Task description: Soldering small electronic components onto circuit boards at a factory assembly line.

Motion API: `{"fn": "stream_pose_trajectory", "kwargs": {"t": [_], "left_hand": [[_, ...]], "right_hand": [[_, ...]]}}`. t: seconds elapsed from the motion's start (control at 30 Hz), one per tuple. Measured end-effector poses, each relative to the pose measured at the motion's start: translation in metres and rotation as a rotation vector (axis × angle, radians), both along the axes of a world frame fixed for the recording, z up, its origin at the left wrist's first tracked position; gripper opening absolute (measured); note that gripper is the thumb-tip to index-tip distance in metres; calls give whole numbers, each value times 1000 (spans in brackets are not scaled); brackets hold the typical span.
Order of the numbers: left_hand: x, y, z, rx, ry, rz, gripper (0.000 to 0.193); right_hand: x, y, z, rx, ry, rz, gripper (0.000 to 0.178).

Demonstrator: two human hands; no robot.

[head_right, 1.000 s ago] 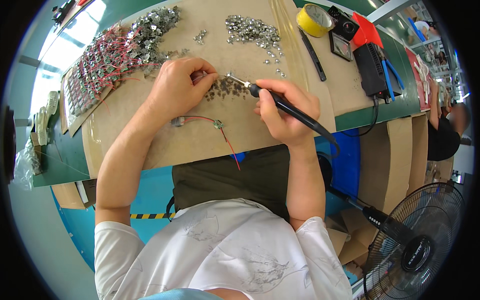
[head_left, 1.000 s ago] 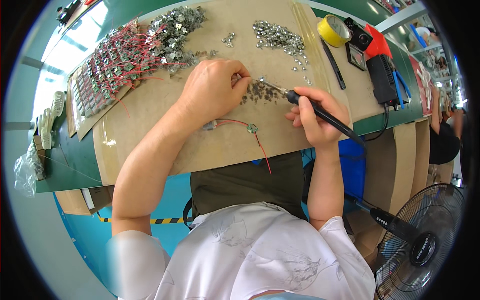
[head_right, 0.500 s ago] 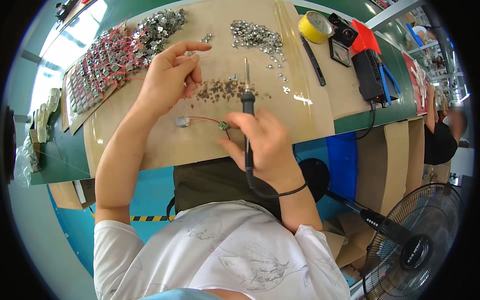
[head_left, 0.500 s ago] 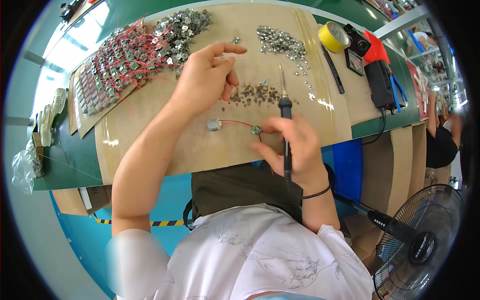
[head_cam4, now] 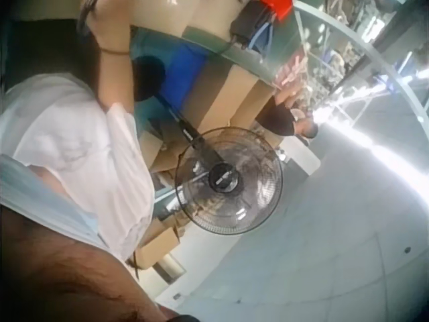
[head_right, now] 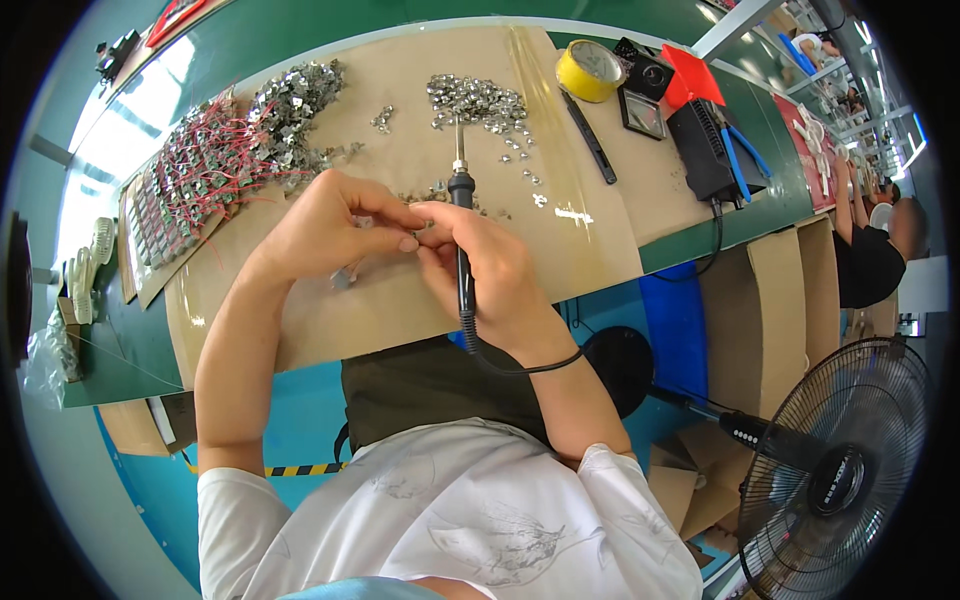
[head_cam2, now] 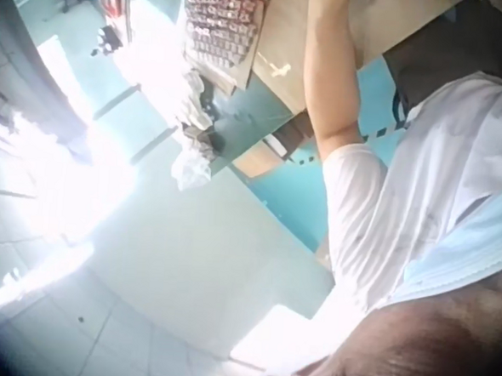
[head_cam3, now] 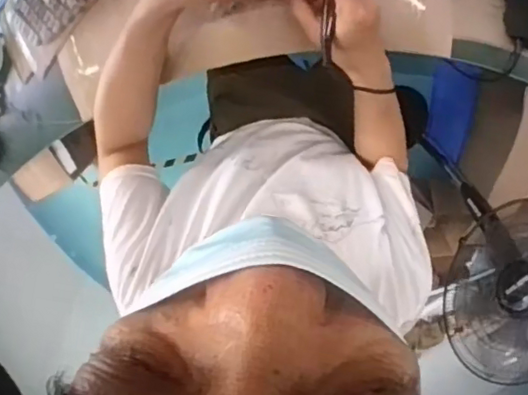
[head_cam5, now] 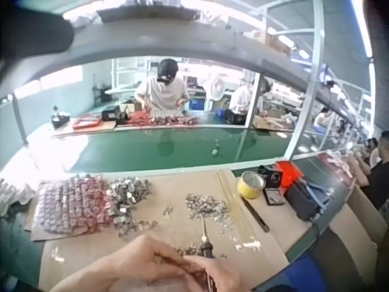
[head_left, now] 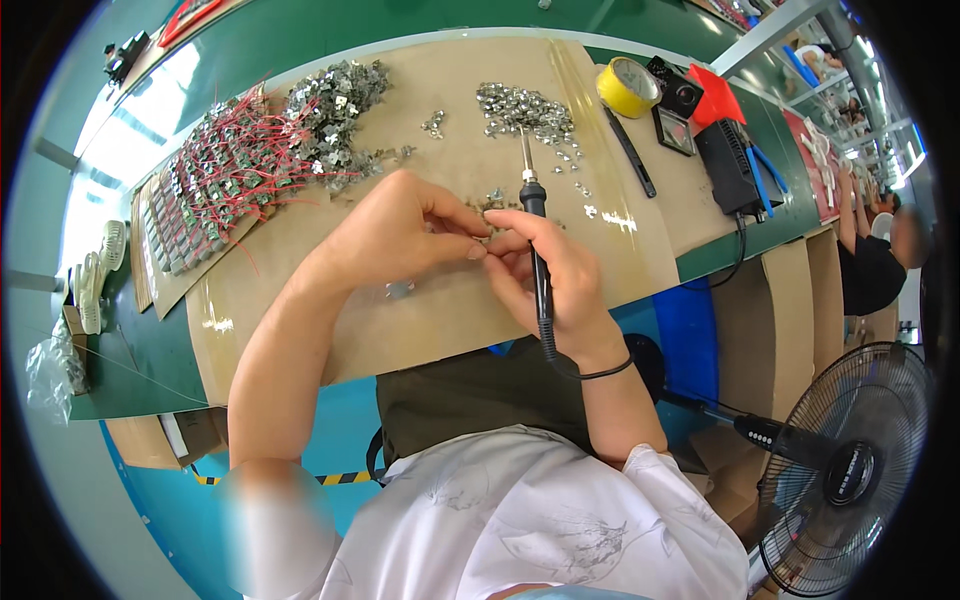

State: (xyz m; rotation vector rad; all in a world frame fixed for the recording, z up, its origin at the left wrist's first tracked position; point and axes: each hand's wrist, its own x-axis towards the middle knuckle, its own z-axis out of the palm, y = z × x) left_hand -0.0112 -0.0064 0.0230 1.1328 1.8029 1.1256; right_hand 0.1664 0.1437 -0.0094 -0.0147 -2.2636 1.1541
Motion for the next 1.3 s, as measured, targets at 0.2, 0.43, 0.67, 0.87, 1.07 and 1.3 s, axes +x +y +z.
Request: {"fn": "stream_pose_trajectory", "kwargs": {"t": [0.2,0.43,0.67,0.87,1.07,1.3], "left_hand": [[2,4,-7,69,72,7,21],[8,9,-7,27,122,102,18],[14,19,-15,-56,140,312,15],[23,25,-21,43,513,318,14],[27,26,-24,14,649,306,12],[26,28,-26,35,648,349,12]], "right_hand": [[1,18,-4,-11,17,-58,47],[-8,18,-12,124,136,-121,43],[1,15,-4,269,83,-2,44],[16,41,-9,54,31,-6,43],[26,58,-6,-111,102,49,52],[22,55,-5,-224,54,16,47]]}}
